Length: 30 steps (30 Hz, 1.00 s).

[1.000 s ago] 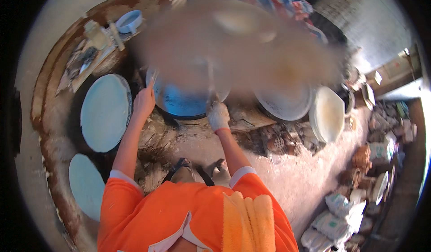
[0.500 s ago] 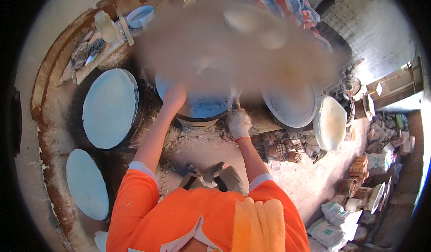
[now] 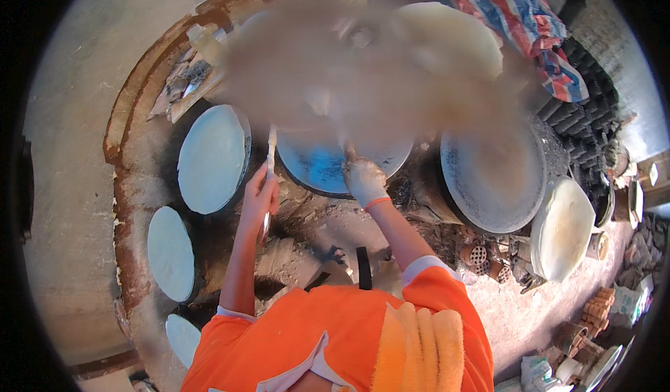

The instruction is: The person ladles batter onto multiple hot griddles and spreads it into thin, round crepes. They flip the crepes with a spatula and remove finished ones, placing them into a stack while continuing to cook new batches.

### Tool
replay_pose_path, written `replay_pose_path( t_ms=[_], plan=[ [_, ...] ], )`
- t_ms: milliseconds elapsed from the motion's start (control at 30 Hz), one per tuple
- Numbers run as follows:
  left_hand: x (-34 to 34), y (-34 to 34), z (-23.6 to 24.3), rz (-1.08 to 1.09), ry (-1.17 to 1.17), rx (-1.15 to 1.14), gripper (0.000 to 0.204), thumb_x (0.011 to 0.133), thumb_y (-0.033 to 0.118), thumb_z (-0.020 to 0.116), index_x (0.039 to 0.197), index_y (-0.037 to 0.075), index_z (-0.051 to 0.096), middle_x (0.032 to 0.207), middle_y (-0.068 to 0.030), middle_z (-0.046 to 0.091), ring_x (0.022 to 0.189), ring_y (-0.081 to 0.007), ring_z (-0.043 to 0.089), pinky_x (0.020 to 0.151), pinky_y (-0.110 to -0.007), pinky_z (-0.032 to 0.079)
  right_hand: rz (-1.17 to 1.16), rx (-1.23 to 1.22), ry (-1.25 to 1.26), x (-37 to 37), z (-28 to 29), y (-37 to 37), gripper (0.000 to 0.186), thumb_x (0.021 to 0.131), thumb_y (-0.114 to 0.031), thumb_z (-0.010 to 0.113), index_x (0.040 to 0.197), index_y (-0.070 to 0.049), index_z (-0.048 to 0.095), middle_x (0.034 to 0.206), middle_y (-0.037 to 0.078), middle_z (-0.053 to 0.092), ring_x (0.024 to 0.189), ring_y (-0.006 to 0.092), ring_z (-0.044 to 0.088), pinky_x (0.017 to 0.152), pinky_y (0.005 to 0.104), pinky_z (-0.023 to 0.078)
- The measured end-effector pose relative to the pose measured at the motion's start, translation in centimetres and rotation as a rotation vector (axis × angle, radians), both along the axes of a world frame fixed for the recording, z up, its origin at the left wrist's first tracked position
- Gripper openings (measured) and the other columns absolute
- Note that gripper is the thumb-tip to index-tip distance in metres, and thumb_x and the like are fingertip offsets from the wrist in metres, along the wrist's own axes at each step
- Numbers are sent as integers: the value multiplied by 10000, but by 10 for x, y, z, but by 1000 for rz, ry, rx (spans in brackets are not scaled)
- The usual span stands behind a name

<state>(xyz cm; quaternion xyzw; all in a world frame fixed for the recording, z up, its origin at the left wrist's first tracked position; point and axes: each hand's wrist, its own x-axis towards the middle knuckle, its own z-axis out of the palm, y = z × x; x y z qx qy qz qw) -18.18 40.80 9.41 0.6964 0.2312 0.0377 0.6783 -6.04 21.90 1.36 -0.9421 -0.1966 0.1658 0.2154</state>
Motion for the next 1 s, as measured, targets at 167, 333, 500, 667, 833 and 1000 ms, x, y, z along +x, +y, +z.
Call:
replay_pose_path(
  t_ms=[167,333,500,667,833,1000],
  plan=[
    [51,11,13,-82,-43,-11,358,918,135,426,1271,70,416,534,36,346,382,-34,322,333,-197,255,-101,72,-129,34,-21,-57,513,858,-314,454,1345,-275,297,846,187,611,775,346,613,634,461,479],
    [159,41,-83,-226,-388,1064,448,870,140,469,1301,66,375,672,-150,571,652,-282,603,560,-371,466,0,35,-161,21,-31,-15,501,856,-338,462,1335,-311,317,833,161,619,759,328,621,631,427,494],
    [107,20,-64,-257,19,1141,477,874,136,457,1332,97,333,776,-183,578,694,-347,595,595,-431,471,-128,23,-6,22,5,-54,406,848,-421,484,1218,-253,496,867,140,634,718,303,634,577,384,519],
    [37,52,-82,-253,163,1406,495,877,113,444,1352,141,309,737,-161,527,627,-346,575,536,-443,453,60,-191,-70,19,-52,1,457,877,-399,441,1308,-263,369,920,160,616,785,309,626,635,401,518],
    [-29,55,-79,-188,213,1404,507,869,114,451,1354,140,307,755,-166,537,613,-339,573,510,-434,448,66,-107,15,14,-15,-25,438,880,-327,451,1308,-279,369,938,152,606,837,313,609,652,411,502],
    [-57,9,-70,-119,169,1331,497,875,153,448,1350,115,307,884,-166,562,668,-338,578,531,-439,461,69,114,-53,13,-23,-8,438,860,-287,473,1291,-260,400,918,168,611,817,337,601,690,423,474]
  ],
)
